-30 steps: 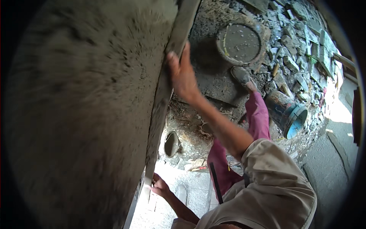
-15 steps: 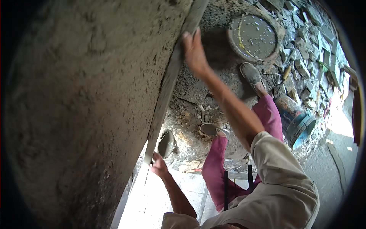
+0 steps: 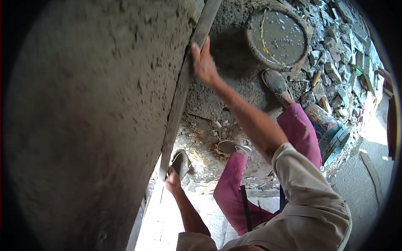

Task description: The person scoops mortar from a bucket using a trowel, applies it to a concrete wall corner, and uses a long wooden board to level and smooth the surface.

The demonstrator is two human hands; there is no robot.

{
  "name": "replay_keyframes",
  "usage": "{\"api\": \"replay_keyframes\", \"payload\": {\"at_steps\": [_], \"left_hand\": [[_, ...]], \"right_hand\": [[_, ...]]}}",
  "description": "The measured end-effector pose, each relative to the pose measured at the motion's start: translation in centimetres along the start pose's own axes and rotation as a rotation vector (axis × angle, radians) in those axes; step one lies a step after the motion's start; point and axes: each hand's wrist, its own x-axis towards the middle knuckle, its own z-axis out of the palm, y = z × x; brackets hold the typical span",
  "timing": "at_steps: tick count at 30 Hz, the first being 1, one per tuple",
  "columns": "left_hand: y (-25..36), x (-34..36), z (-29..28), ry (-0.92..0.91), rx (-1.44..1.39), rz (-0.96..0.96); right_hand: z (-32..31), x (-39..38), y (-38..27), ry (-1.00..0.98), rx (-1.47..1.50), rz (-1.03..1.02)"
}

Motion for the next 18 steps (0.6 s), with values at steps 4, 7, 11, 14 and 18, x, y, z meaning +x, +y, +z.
{"api": "replay_keyframes", "payload": {"at_steps": [4, 7, 11, 14, 18], "left_hand": [[-4.6, 3.9, 4.9, 0.428, -0.388, -0.124], [0.0, 0.2, 6.8, 0.564, -0.351, -0.007], [8.7, -7.7, 11.8, 0.507, -0.267, 0.073], [16.8, -13.7, 17.1, 0.483, -0.29, 0.127], [28.3, -20.7, 26.2, 0.315, -0.167, 0.186]], "right_hand": [[-2.8, 2.9, 2.6, -0.07, 0.051, -0.008], [-2.0, -0.6, -3.1, -0.079, 0.065, -0.033], [-3.6, -6.0, -13.5, 0.062, -0.04, -0.205], [-5.3, -9.9, -24.7, 0.027, 0.064, -0.252], [-7.8, -12.3, -38.4, 0.116, 0.068, -0.456]]}}
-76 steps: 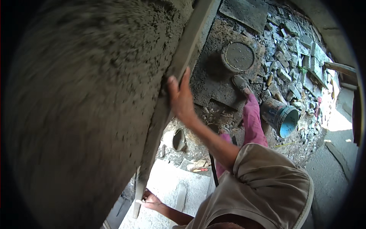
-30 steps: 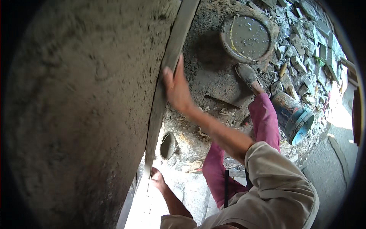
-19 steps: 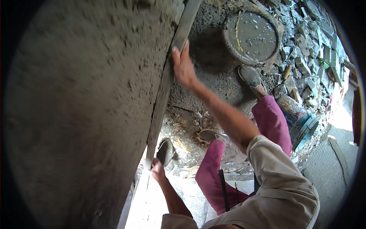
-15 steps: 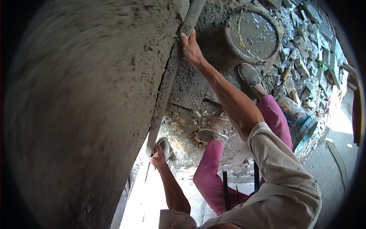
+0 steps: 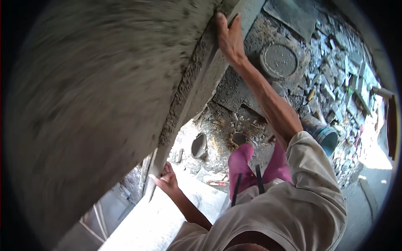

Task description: The person scoops mortar from a bucket using a trowel, applies it to a concrete wall corner, and uses a long wooden board to level and smooth the surface.

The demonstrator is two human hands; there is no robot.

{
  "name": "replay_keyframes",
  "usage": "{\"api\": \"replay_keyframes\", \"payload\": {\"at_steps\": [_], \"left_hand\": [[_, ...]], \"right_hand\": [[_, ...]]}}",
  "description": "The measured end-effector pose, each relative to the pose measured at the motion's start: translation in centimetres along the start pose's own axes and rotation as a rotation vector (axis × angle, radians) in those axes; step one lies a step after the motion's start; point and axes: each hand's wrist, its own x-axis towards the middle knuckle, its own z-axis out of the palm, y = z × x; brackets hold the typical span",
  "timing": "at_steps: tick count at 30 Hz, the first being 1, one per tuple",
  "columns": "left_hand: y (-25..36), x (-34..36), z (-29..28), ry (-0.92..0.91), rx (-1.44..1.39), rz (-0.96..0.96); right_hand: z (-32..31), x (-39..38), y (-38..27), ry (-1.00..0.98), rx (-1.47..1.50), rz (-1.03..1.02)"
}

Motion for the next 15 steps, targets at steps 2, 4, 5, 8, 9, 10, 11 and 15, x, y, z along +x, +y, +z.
{"api": "replay_keyframes", "payload": {"at_steps": [2, 4, 5, 8, 9, 10, 11, 15], "left_hand": [[5.9, -3.9, 2.5, -0.04, -0.036, 0.049], [11.2, -7.4, 4.8, -0.117, -0.132, 0.103], [13.4, -9.4, 6.9, -0.107, -0.087, 0.182], [18.9, -12.8, 8.7, -0.188, 0.059, 0.502], [19.8, -14.1, 8.9, -0.388, 0.362, 0.793], [20.5, -15.2, 9.7, -0.58, 0.565, 1.116], [22.9, -14.8, 8.8, -0.685, 0.309, 0.908], [29.3, -15.4, 8.5, -0.464, -0.032, 0.721]], "right_hand": [[-0.3, 0.9, -10.4, -0.006, 0.004, 0.015], [-1.0, 2.0, -21.0, -0.02, 0.019, 0.163], [-1.3, 2.2, -25.4, -0.035, 0.031, 0.115], [-2.8, 4.9, -35.0, -0.069, 0.092, -0.081], [-2.4, 4.5, -37.8, -0.102, 0.096, -0.086], [-3.0, 4.3, -41.2, -0.12, 0.119, -0.065], [-4.2, 4.3, -44.9, -0.118, 0.139, -0.057], [-5.4, 3.7, -50.0, -0.245, 0.262, -0.2]]}}
